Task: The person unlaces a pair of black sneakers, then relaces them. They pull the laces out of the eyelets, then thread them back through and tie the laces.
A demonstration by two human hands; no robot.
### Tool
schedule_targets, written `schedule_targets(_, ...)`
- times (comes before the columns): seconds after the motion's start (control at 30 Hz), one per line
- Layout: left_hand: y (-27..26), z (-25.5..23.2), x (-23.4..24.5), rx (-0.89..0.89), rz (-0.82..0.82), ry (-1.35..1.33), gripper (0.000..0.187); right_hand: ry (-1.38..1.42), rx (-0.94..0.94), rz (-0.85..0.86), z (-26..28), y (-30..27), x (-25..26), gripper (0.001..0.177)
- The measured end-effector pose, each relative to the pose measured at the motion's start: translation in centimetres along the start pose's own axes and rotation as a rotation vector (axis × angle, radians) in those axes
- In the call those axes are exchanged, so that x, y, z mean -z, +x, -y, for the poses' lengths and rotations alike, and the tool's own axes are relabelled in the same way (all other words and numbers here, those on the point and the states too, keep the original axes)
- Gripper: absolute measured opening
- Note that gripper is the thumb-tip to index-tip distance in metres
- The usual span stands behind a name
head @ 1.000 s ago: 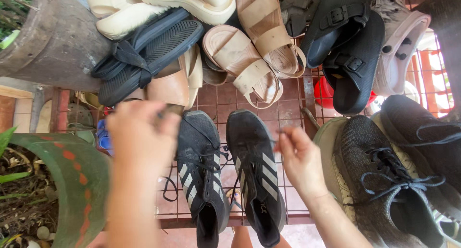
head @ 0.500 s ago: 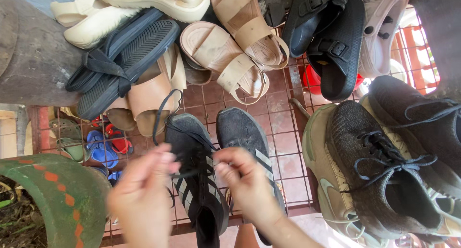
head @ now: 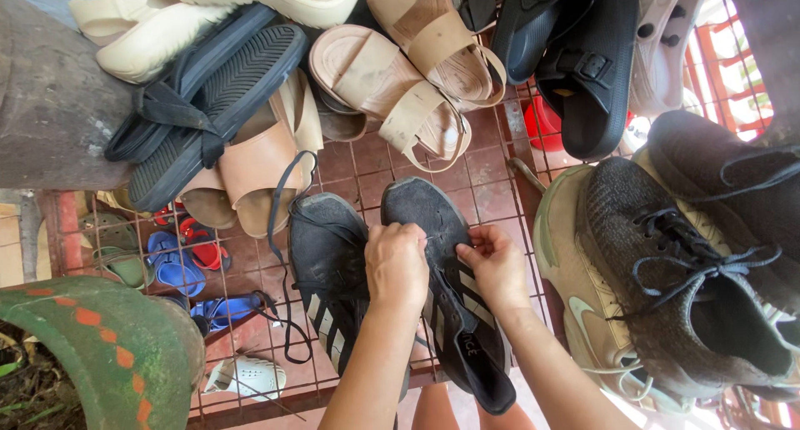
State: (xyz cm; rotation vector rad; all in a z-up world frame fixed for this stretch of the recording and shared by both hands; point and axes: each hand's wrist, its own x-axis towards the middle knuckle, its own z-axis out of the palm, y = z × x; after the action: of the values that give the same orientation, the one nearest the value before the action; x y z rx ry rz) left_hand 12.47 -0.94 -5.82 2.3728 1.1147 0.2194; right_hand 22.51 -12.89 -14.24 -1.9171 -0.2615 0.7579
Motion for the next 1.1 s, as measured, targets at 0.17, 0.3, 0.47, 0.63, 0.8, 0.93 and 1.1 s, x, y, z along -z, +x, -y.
schedule_targets(0.17,0.5,0.1,-1.8,-0.012,0.03,0.12,0.012,0.024,-0.008,0.005,-0.3,0.2,0.4,0.027)
schedule_targets(0.3,0.7,0.5,-2.4,-0.025,0.048,0.12,0.011,0.072,-0.002,0.006,-0.2,-0.1,0.1,0.027)
schedule_targets(0.47,0.5,0.9,-2.6,-0.019,-0.014,0.048,0.007,0.049,-0.001,-0.016,-0.4,0.1,-0.1,0.027)
schedule_targets(0.63,0.3,0.9,-3.3,-0.054,-0.108,-0.006,0.008,0.048,-0.033,-0.011,-0.8,0.3,0.1,0.023)
schedule_targets(0.8,0.5,0.8,-3.7,0.027,-0.073,0.004,0.007,0.122,-0.089,0.021,-0.8,0.4,0.0,0.018)
schedule_targets(0.93,0.9,0.3,-3.9,0.047,-0.015,0.057,0.005,0.168,-0.026,0.022,-1.1,0.8,0.3,0.021)
schedule_targets(1.1,0.8,0.6,-3.8,0.059,-0.012,0.03,0.005,0.15,-0.109,0.032,-1.3,0.7,-0.2,0.019)
